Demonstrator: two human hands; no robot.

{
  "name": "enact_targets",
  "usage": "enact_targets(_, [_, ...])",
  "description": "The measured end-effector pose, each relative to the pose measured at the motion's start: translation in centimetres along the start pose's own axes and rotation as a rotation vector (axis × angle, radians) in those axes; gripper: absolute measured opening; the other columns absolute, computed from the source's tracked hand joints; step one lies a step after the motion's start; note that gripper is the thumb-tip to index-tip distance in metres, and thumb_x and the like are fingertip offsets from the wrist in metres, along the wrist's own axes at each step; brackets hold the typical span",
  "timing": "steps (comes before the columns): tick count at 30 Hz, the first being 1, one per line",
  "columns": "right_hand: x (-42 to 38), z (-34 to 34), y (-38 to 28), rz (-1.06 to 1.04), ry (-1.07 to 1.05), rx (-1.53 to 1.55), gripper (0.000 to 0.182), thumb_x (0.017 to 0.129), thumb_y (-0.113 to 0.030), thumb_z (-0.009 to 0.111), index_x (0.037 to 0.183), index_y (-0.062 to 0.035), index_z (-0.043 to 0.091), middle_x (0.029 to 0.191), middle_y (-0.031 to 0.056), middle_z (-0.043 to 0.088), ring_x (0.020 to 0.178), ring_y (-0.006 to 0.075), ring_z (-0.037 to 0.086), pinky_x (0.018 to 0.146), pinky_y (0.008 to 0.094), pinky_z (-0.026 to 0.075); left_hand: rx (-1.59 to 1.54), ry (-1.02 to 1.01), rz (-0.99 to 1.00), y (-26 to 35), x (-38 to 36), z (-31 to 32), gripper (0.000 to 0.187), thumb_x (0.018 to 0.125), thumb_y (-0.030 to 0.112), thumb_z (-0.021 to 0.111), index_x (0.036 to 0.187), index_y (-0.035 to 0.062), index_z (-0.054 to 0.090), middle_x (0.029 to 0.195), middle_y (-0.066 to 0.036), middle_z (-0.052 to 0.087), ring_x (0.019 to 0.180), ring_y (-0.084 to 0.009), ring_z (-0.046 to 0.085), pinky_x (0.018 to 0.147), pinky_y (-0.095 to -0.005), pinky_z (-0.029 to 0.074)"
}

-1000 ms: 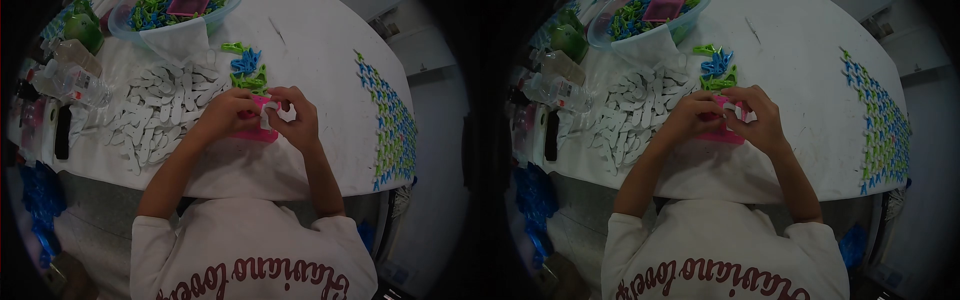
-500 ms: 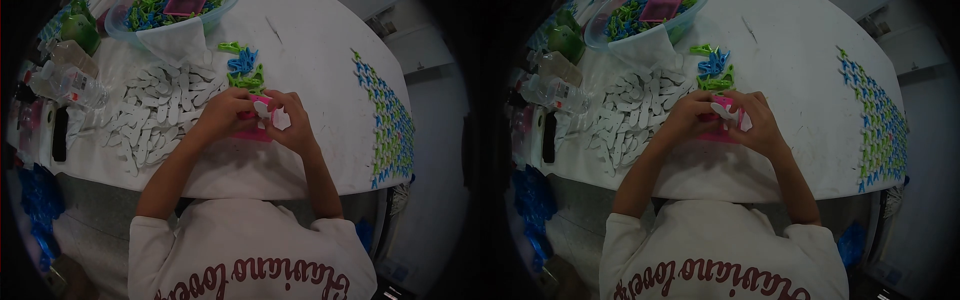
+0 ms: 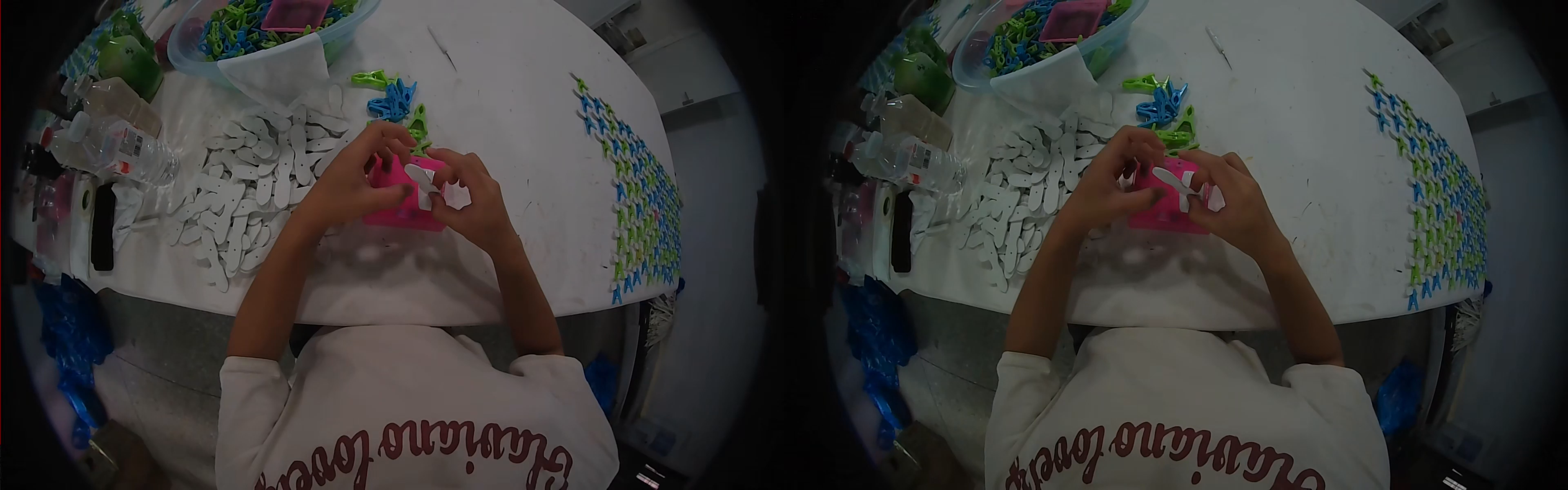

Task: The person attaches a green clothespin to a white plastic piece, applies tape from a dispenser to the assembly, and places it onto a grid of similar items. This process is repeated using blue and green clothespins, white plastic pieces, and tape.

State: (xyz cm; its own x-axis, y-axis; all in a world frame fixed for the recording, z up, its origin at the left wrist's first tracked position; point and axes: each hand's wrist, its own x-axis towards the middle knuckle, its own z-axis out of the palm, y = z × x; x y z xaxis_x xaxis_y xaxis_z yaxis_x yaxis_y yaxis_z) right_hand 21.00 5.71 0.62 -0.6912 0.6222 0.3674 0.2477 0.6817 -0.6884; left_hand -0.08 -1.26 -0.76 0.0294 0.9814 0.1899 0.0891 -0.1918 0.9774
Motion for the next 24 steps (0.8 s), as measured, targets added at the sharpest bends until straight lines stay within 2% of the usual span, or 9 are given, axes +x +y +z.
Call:
enact_targets(5, [0.0,-0.1,0.1,-0.017,-0.003,-0.003,0.058,0.07,0.003,0.07,0.125,-0.0091,0.061,0.08,0.0033,0.064,0.081,0.0202,0.055,0.077,0.0339,0.049,-0.114,0.03,0.038,-0.7,0.3,0.1,0.047,0.077,0.001,0.069,0.119,0.0087,0.05,0.097,0.002,0.062,0.083,-0.0054,0.052,0.072,-0.0228,0.04])
enact_targets(7, [0.0,-0.1,0.1,-0.018,-0.005,0.003,0.057,0.07,0.003,0.07,0.125,-0.0089,0.061,0.08,0.0034,0.064,0.081,0.0201,0.055,0.077,0.034,0.049,-0.159,0.038,0.021,-0.8,0.3,0.1,0.046,0.076,0.006,0.069,0.119,0.0065,0.053,0.096,0.001,0.064,0.079,-0.0054,0.05,0.071,-0.0215,0.042])
enact_targets(11, [0.0,-0.3,0.3,-0.011,-0.026,0.004,0.055,0.071,0.002,0.069,0.125,-0.0088,0.061,0.08,0.0032,0.064,0.081,0.02,0.055,0.076,0.0338,0.049,-0.141,0.025,0.067,-1.2,0.4,0.0,0.046,0.076,0.003,0.066,0.119,0.0059,0.052,0.096,0.001,0.063,0.077,-0.007,0.05,0.07,-0.0231,0.043])
enact_targets(13, [-0.1,-0.5,0.2,-0.007,-0.028,0.006,0.055,0.071,0.002,0.069,0.124,-0.0088,0.061,0.08,0.0031,0.064,0.081,0.02,0.055,0.076,0.0337,0.049,-0.06,-0.047,0.123,-0.9,0.4,-0.1,0.048,0.075,-0.002,0.062,0.121,0.007,0.049,0.094,0.0,0.06,0.087,-0.008,0.054,0.077,-0.0245,0.042])
enact_targets(17, [-0.6,-1.2,0.6,0.033,-0.065,-0.032,0.055,0.072,0.001,0.069,0.125,-0.0095,0.062,0.082,0.0033,0.065,0.082,0.0201,0.057,0.077,0.0337,0.05,0.099,-0.113,0.097,0.2,0.7,0.1,0.052,0.074,-0.003,0.06,0.123,0.0058,0.047,0.093,-0.002,0.057,0.087,-0.0106,0.055,0.079,-0.0255,0.043])
enact_targets(19, [-0.7,-1.4,0.8,0.061,-0.075,-0.041,0.055,0.072,0.001,0.069,0.125,-0.0097,0.062,0.083,0.0034,0.065,0.083,0.0202,0.057,0.077,0.0337,0.051,0.293,-0.184,0.095,0.0,1.0,0.2,0.056,0.073,-0.002,0.062,0.126,0.0059,0.046,0.094,-0.003,0.057,0.088,-0.0132,0.055,0.082,-0.0269,0.045])
enact_targets(24, [-0.9,-1.8,0.9,0.081,-0.079,-0.022,0.055,0.072,-0.001,0.071,0.125,-0.0092,0.062,0.086,0.0041,0.066,0.084,0.0205,0.058,0.076,0.0337,0.052,0.36,-0.16,0.137,0.3,1.1,0.5,0.057,0.073,0.0,0.065,0.126,0.0077,0.048,0.093,-0.004,0.057,0.091,-0.0166,0.055,0.085,-0.0304,0.046])
